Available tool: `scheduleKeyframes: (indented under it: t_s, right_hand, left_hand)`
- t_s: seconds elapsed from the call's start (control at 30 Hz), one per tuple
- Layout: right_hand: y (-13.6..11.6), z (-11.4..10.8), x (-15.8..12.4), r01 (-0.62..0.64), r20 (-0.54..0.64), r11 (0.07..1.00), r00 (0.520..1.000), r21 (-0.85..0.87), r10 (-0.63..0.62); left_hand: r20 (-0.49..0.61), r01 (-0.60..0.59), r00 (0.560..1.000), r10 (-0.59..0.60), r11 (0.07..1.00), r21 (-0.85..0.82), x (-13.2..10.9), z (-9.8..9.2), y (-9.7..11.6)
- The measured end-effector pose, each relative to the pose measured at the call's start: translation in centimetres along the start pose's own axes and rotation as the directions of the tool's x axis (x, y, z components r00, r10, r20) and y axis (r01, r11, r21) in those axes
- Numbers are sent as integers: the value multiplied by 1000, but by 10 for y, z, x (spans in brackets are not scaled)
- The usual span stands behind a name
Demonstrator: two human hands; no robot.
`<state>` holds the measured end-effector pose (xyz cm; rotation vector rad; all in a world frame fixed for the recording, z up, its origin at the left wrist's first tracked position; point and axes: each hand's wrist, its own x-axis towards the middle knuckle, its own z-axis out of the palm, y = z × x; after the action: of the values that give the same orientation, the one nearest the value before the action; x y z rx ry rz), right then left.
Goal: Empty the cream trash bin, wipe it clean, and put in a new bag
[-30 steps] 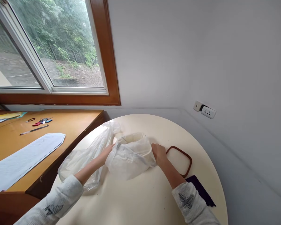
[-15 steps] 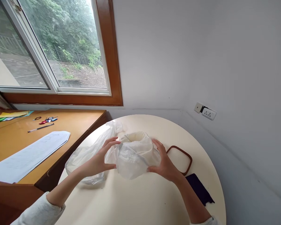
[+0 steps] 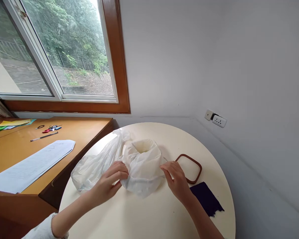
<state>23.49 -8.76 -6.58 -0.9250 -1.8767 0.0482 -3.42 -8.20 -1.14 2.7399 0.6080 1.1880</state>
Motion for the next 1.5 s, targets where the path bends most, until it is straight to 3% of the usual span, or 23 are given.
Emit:
scheduleKeyframes:
  t_s: [0.17,0.3,0.43,0.53,0.63,0.7,0.73,0.8,0.87,0.9,0.97,1.03,1.13,1.23,1.33,1.5]
  right_hand:
    - [-11,4,-10,-46,37,999,998,-25,47]
    - [-15,13,-6,-4,90,998,996,-55,9]
    - [-19,22,5,85,125,994,989,-68,-76]
    - [-22,25,9,63,103,997,993,-42,-59]
    - [-19,26,5,-49,84,999,995,-3,49]
    - [-12,27,1,-213,34,976,977,41,211]
    - [-7,28,-1,-312,3,947,950,79,313]
    - [2,29,-2,-488,-32,855,865,174,500]
    - [9,31,-1,-587,25,771,799,246,601]
    - [11,32,1,-609,74,750,787,260,613]
    - [13,32,3,-611,162,752,792,248,589]
    - [13,32,5,-565,198,798,823,207,532]
    - [12,32,4,-480,184,870,871,112,456]
    - [15,31,2,-422,153,906,898,30,413]
    - [21,28,2,-386,123,922,914,-26,387]
    - [32,24,3,-389,104,918,912,-84,396]
  left_hand:
    - [240,-55,969,55,998,-7,-11,14,14]
    - [318,-24,948,23,1000,-1,-20,32,8]
    - [358,54,933,-39,998,-32,-21,37,6]
    - [424,216,895,-139,966,-139,-16,23,16]
    - [446,413,858,-256,859,-302,-12,1,26]
    - [400,528,835,-378,753,-392,-12,-7,25]
    - [354,587,808,-470,693,-419,-12,-8,21]
    - [265,694,708,-655,576,-431,-13,-3,11]
    - [210,763,619,-757,517,-387,-11,8,1]
    - [208,780,605,-769,519,-349,-10,14,-4]
    - [209,770,632,-746,575,-277,-7,24,-9]
    - [184,726,686,-704,646,-237,-5,31,-11]
    - [142,659,751,-645,724,-203,-7,36,-10]
    - [166,607,793,-586,782,-142,-14,38,-8]
    - [226,554,821,-523,826,-101,-24,37,-8]
    - [306,498,829,-468,867,-22,-38,36,-5]
